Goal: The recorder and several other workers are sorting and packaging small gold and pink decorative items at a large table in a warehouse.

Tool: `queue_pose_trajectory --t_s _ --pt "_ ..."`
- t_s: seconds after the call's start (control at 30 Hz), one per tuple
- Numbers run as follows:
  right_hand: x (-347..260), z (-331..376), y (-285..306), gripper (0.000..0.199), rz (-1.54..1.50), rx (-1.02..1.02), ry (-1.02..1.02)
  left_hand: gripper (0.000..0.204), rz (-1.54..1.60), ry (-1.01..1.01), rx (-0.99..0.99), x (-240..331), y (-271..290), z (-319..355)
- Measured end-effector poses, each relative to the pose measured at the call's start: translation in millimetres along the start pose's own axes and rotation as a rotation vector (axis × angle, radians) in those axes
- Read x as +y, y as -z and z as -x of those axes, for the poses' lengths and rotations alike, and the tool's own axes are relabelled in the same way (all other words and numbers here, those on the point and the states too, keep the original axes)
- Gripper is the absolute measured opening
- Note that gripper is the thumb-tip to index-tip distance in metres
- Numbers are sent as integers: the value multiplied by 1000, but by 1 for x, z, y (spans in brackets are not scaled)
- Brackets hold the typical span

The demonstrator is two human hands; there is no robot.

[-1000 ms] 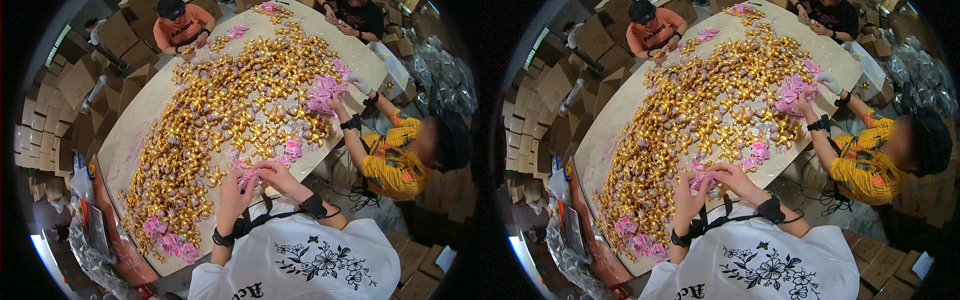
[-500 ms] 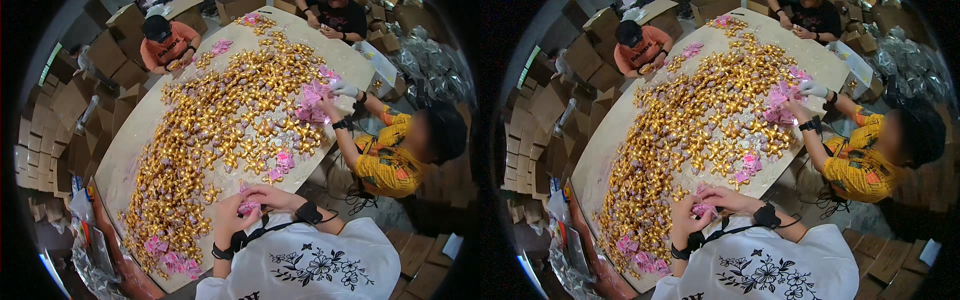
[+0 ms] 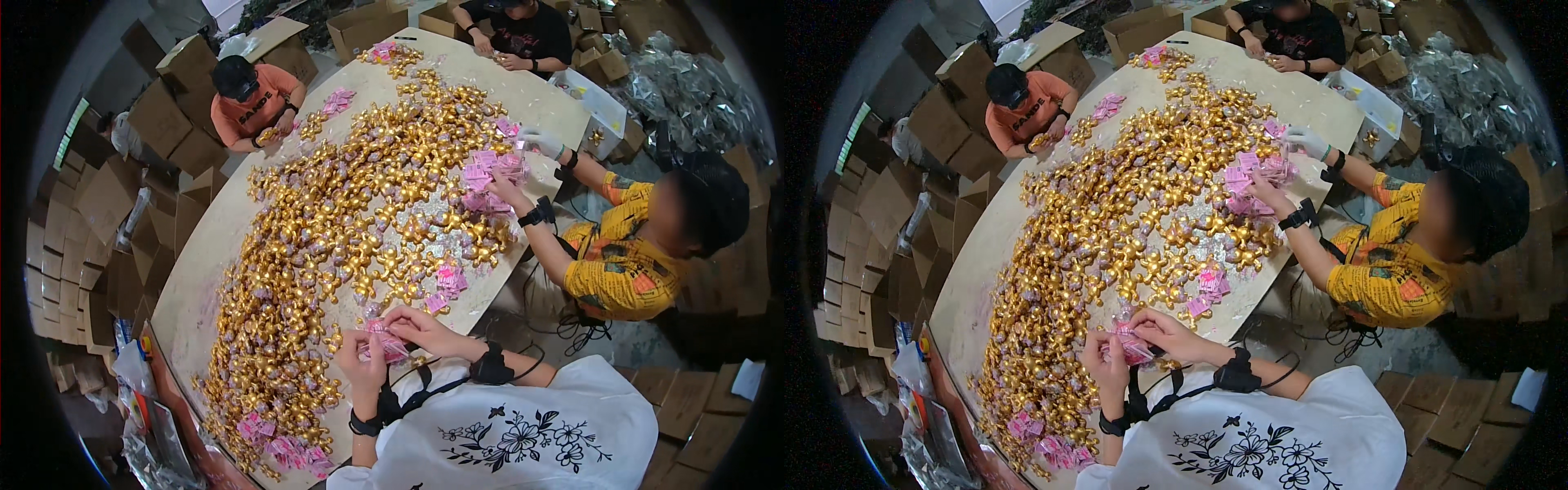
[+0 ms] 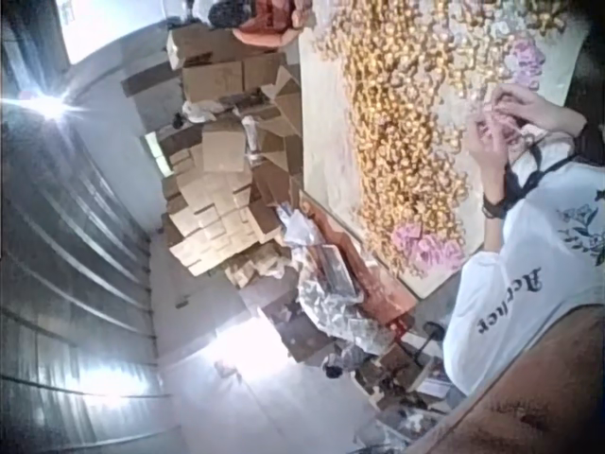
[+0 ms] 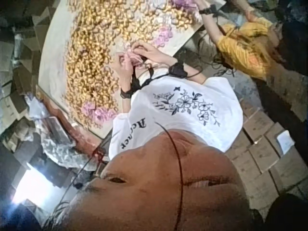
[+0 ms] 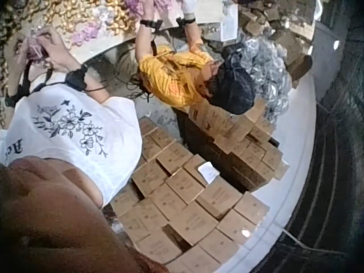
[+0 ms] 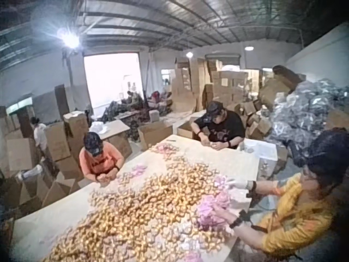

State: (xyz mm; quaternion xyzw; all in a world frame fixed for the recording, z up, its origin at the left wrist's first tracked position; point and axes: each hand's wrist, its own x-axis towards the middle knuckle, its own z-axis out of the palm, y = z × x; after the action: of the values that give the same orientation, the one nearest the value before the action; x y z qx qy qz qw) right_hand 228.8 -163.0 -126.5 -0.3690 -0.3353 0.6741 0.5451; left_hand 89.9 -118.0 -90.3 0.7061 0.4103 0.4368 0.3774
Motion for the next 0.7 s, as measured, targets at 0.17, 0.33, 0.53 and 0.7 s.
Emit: queue_pose_trajectory --t_s 0.17,0.33,0.53,0.7 --pt "-21 1 -1 17 -50 43 -77 16 29 85 56 4 -3 -3" --pt "-17 0 3 17 -42 -40 -41 17 229 208 107 -23 -2 13" --pt "-41 -9 15 9 273 -145 430 26 258 387 -54 -36 42 -11" --pt "-70 -12 13 18 -185 -292 565 65 -1603 762 -153 -128 131 39"
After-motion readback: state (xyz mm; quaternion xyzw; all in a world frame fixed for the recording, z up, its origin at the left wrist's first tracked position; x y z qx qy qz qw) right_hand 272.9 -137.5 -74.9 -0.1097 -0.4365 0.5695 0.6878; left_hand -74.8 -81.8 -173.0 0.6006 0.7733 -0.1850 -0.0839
